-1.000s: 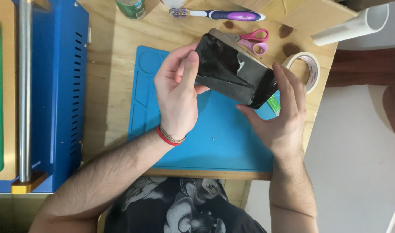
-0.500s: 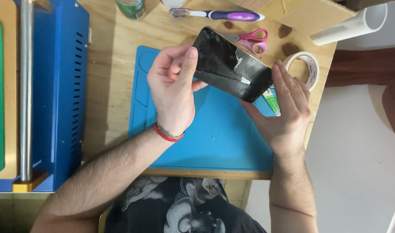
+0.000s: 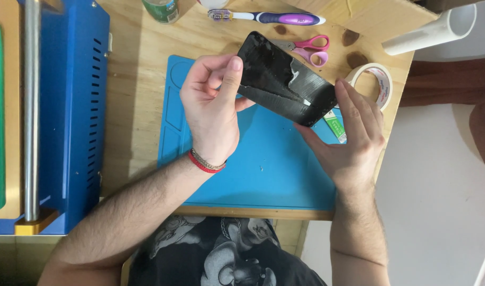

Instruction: Applying adhesive tape to the edges of a mobile phone screen during a repair process.

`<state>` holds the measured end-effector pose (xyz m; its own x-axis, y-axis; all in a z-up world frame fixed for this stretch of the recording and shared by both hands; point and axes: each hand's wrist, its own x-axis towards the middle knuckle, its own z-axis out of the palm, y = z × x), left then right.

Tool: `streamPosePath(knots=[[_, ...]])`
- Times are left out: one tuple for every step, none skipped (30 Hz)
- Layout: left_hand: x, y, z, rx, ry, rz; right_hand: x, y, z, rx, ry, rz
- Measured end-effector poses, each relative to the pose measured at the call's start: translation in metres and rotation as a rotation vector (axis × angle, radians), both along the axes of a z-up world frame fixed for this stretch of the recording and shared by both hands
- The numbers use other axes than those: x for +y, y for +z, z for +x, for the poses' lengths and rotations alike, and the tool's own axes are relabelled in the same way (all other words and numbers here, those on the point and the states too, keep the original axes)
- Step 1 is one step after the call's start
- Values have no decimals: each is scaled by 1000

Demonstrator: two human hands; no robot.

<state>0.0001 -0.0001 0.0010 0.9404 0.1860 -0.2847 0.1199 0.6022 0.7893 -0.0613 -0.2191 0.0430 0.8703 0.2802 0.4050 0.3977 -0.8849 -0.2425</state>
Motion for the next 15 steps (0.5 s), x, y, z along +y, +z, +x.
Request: streamPosePath(knots=[[0,0,0,0,0,0,0,0,0,0,0,0],[0,0,0,-10,-14,-5,1,1,1,1,-21,-6],[-1,0,0,-21,-28,-9,2,1,1,2,-41,-11],[0,0,-3,-21,-30,-8,3,3,1,1,-42,-10],[0,0,-5,-54,-68,32,4,5,1,31,-39,29],[0,-1,-7,-86,-106,71,5,7,1,61,-34,67],[1,1,-8,-86,-107,71,4,5,0,61,-35,67],[2,3,-9,-186,-142,65,3,3,0,97,-61,120],[3,4,-10,-286,-177,58,3,2,-1,133,-86,173],[3,7,-13,-287,-176,57,3,2,-1,132,-85,171],[4,10,-15,-311,-197,76,3,2,-1,168,-69,196],[5,13,-17,-335,-217,95,3,2,-1,204,-51,222],[5,13,-16,-336,-215,95,4,5,-2,203,-49,221],[6,14,-15,-316,-209,157,5,7,-2,230,-53,211],[7,15,-14,-295,-202,219,6,9,-2,256,-56,201]])
